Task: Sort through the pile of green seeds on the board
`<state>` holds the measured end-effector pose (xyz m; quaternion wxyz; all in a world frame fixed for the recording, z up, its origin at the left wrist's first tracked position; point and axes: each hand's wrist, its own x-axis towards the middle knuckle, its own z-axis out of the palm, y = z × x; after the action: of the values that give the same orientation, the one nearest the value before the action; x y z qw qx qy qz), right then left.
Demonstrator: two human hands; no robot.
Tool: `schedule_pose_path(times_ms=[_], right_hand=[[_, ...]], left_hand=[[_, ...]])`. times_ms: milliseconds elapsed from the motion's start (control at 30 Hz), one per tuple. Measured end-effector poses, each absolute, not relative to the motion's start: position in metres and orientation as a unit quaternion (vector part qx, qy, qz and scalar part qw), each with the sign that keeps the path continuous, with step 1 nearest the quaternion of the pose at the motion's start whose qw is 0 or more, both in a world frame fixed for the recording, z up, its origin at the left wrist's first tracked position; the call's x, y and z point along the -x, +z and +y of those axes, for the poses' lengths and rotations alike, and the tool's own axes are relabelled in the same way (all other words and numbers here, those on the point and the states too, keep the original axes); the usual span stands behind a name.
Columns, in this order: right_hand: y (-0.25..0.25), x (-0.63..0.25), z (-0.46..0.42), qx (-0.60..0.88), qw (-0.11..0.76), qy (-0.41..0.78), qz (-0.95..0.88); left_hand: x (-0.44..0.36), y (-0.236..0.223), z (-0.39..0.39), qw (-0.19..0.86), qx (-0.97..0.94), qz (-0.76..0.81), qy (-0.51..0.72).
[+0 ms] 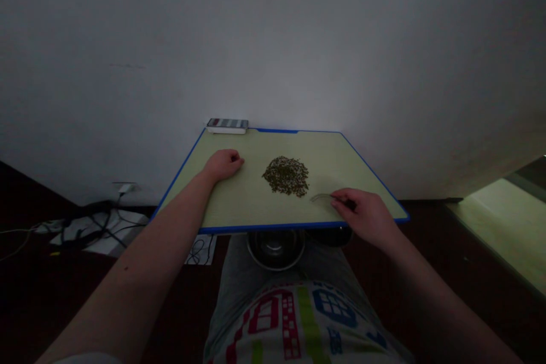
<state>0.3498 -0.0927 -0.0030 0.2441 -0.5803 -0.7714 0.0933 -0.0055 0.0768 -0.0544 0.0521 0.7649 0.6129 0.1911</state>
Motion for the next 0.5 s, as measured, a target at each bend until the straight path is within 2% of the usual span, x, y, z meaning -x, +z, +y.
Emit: schedule_pose_path(times_ms=[167,300,500], right_hand=[[-0.024,-0.33,-0.122,0.472,0.255,-0.033,-0.843],[-0.047,-0.293,-0.125,0.405,0.173,-0.113,-0.891],[-0.055,-0.273,-0.115,0.435,0.103,-0.116,-0.887]], left_hand=[[0.005,-0.054,0.077,0.047,-0.768,0.611,0.186],[0.005,-0.052,0.075,0.05,-0.77,0.61,0.179],[0.007,-0.053,0.077,0.051,-0.769,0.612,0.176]])
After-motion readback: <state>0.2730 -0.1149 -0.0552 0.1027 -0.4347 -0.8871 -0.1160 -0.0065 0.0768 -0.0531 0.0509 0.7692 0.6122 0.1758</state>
